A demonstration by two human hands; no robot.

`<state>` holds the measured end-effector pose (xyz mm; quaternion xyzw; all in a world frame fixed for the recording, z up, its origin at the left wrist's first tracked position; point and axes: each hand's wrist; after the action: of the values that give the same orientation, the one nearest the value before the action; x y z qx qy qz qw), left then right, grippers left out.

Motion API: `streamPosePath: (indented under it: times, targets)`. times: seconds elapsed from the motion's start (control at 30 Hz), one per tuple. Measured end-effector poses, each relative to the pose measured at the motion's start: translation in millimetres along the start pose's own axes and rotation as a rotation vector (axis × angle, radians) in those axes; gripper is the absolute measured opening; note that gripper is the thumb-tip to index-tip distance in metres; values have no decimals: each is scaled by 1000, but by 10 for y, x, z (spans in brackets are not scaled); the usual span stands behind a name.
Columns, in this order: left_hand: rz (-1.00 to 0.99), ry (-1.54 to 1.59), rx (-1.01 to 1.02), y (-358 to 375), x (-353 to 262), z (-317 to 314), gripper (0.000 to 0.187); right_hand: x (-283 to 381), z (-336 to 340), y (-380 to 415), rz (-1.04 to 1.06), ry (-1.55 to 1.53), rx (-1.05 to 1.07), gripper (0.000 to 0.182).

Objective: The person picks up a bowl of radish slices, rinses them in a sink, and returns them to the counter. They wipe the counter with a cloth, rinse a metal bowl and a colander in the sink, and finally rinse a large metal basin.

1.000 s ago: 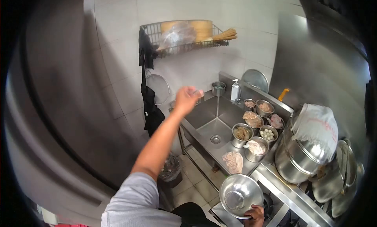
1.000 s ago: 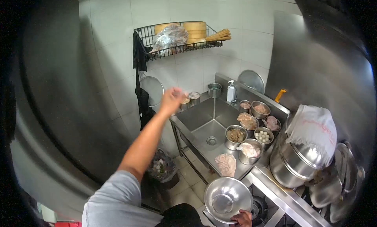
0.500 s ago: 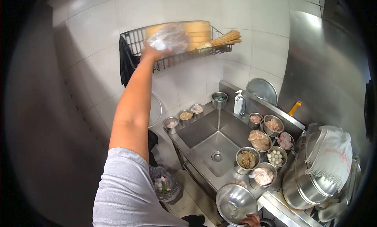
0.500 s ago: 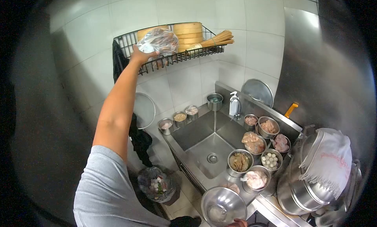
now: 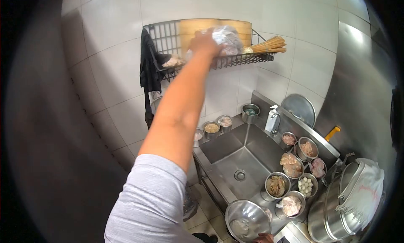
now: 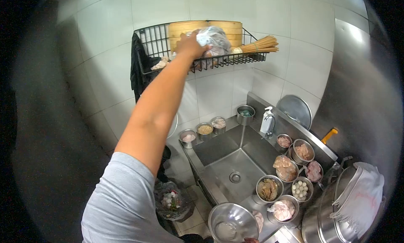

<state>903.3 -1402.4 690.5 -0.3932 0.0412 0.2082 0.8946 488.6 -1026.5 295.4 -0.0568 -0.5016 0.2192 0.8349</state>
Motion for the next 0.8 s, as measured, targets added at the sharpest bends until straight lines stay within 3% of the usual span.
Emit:
streamPosePath:
  times: [0.13, 0.27, 0.37, 0.43, 0.47, 0.53, 0.57, 0.7, 0.77, 0.8]
  targets:
    - [69, -96, 39, 78, -125, -104, 94, 157, -16, 42, -20, -39, 0, 21]
    - [-102, 3, 90, 110, 167, -8, 112, 138, -5, 290, -83, -24, -56, 21]
    - [46, -130, 101, 442, 328, 416, 105, 135, 56, 451, -124, -13, -75, 24]
    - [-154, 306, 293, 333, 562, 361, 87, 131, 70, 522, -138, -19, -109, 25]
    - [-160, 310, 287, 281, 557, 329, 87, 129, 82, 545, -153, -23, -136, 26]
    - [47, 238, 388, 217, 523, 282, 67, 106, 127, 571, -111, 22, -148, 26]
    - [-14, 249, 290, 210, 545, 222, 63, 100, 136, 583, -76, 64, -149, 27]
    - [-52, 212, 301, 124, 550, 124, 73, 194, 119, 543, -104, 90, -217, 26]
    - [-24, 58, -67, 190, 420, 96, 96, 175, 110, 526, -98, 145, -210, 26]
    - [-27, 62, -74, 134, 405, 51, 96, 160, 102, 522, -93, 146, -217, 26]
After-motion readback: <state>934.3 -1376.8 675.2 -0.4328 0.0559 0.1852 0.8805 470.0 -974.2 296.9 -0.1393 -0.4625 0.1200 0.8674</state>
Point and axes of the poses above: each hand's wrist, its own y-axis away from the middle knuckle, its own z-axis out of the back of the hand, x = y × z, and after that the axes turned 5 degrees about -y, right-handed
